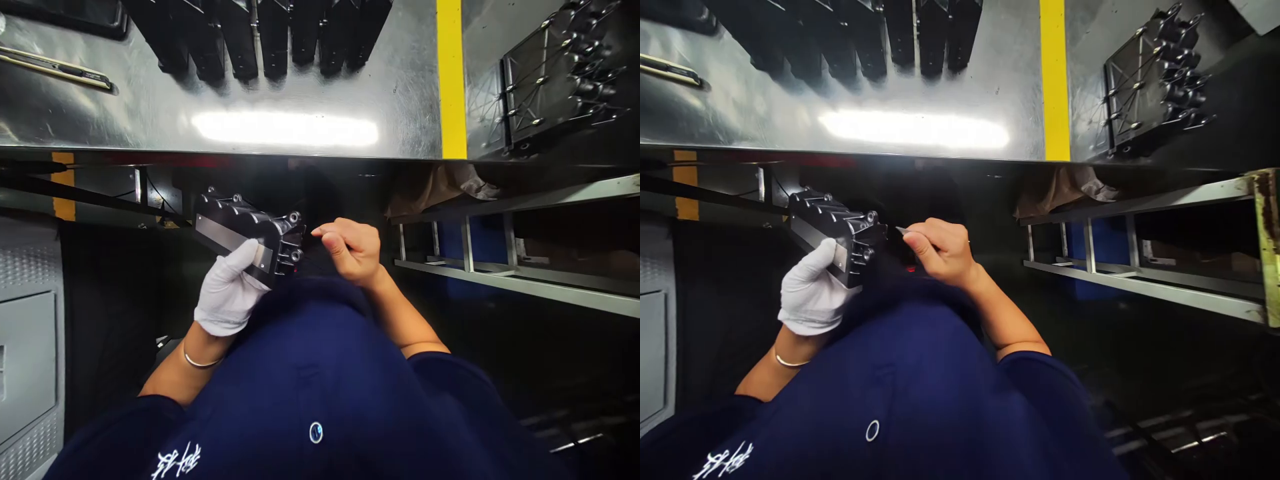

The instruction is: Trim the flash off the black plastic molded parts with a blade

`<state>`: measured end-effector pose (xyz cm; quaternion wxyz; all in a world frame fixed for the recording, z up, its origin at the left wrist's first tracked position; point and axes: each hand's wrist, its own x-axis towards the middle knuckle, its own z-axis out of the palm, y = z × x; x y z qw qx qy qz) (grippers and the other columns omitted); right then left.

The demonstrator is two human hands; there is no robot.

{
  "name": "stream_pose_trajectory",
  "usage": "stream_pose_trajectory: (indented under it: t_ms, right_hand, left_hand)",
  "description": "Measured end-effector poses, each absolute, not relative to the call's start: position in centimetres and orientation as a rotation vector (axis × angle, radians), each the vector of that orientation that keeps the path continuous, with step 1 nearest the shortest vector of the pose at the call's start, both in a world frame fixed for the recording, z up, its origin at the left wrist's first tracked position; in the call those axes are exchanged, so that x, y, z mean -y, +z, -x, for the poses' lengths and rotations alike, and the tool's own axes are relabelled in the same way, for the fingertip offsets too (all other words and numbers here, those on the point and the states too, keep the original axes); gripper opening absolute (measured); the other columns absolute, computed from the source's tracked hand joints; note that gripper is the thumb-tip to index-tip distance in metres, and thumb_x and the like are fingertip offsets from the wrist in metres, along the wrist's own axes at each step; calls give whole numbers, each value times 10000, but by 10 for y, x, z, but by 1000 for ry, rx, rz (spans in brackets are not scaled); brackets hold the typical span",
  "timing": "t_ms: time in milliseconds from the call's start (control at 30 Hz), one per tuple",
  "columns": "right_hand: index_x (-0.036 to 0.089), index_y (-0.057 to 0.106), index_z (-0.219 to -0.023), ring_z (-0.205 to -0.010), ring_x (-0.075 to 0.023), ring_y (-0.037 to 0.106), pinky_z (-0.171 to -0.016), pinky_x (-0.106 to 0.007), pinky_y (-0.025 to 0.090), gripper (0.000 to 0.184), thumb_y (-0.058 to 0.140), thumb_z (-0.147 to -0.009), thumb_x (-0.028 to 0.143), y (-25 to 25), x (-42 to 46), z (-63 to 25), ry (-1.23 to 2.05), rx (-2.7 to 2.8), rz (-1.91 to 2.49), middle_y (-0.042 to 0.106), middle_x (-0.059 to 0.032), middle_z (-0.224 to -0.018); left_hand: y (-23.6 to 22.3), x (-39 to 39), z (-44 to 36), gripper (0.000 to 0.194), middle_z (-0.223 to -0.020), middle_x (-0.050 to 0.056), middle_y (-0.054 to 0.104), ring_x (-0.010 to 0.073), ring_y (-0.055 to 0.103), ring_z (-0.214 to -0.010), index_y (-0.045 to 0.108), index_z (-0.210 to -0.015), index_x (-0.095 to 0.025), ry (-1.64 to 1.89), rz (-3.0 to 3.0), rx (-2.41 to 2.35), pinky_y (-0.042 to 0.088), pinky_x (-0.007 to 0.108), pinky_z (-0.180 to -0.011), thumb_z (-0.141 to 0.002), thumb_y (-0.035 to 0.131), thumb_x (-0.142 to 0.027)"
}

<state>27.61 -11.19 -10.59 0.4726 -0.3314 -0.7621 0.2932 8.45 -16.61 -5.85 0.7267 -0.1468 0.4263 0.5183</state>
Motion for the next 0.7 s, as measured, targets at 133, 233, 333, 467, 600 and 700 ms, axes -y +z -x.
stream_pose_trajectory:
  t_ms: [133, 233, 333, 467, 600, 700]
  right_hand:
    - [144, 685, -824, -542, -94, 547, -532, -219, 432, 234, 539, -965, 262, -105, 115, -266, 706, 1889, 732, 657, -28, -651]
    - [153, 667, -799, -515, -89, 516, -521, -220, 415, 277, 512, -981, 293, -106, 112, -265, 682, 1940, 705, 605, -7, -596]
    - [158, 665, -779, -506, -89, 507, -514, -224, 414, 318, 489, -991, 318, -105, 112, -266, 650, 1985, 738, 594, -5, -583]
    - [162, 667, -777, -501, -91, 513, -511, -226, 419, 307, 501, -984, 316, -102, 113, -268, 640, 1973, 732, 603, -5, -579]
    - [160, 669, -809, -486, -87, 507, -509, -220, 417, 235, 537, -965, 277, -100, 114, -269, 704, 1931, 657, 588, 11, -550]
    - [162, 676, -820, -510, -93, 536, -520, -221, 435, 234, 529, -966, 271, -101, 114, -270, 709, 1929, 681, 631, -5, -597]
  left_hand:
    - [-59, 162, -90, 457, -840, -24, 775, 62, 724, -654, 535, -1369, -212, 1227, 365, -921, 563, 147, -838, -972, 395, -33]
    - [-58, 163, -95, 467, -861, -6, 778, 70, 726, -659, 520, -1384, -195, 1229, 348, -929, 567, 155, -825, -974, 370, -29]
    - [-54, 161, -99, 491, -784, -4, 762, 69, 722, -650, 537, -1366, -181, 1218, 402, -977, 573, 149, -777, -981, 286, -6]
    - [-51, 159, -100, 502, -735, -13, 742, 58, 706, -612, 571, -1332, -169, 1192, 483, -1007, 566, 125, -744, -987, 243, -8]
    - [-58, 162, -94, 442, -728, -22, 738, 53, 706, -623, 606, -1283, -149, 1172, 516, -967, 554, 108, -792, -991, 293, -40]
    - [-60, 164, -92, 367, -692, -34, 725, 69, 719, -642, 640, -1210, -171, 1185, 426, -957, 567, 137, -815, -967, 396, -44]
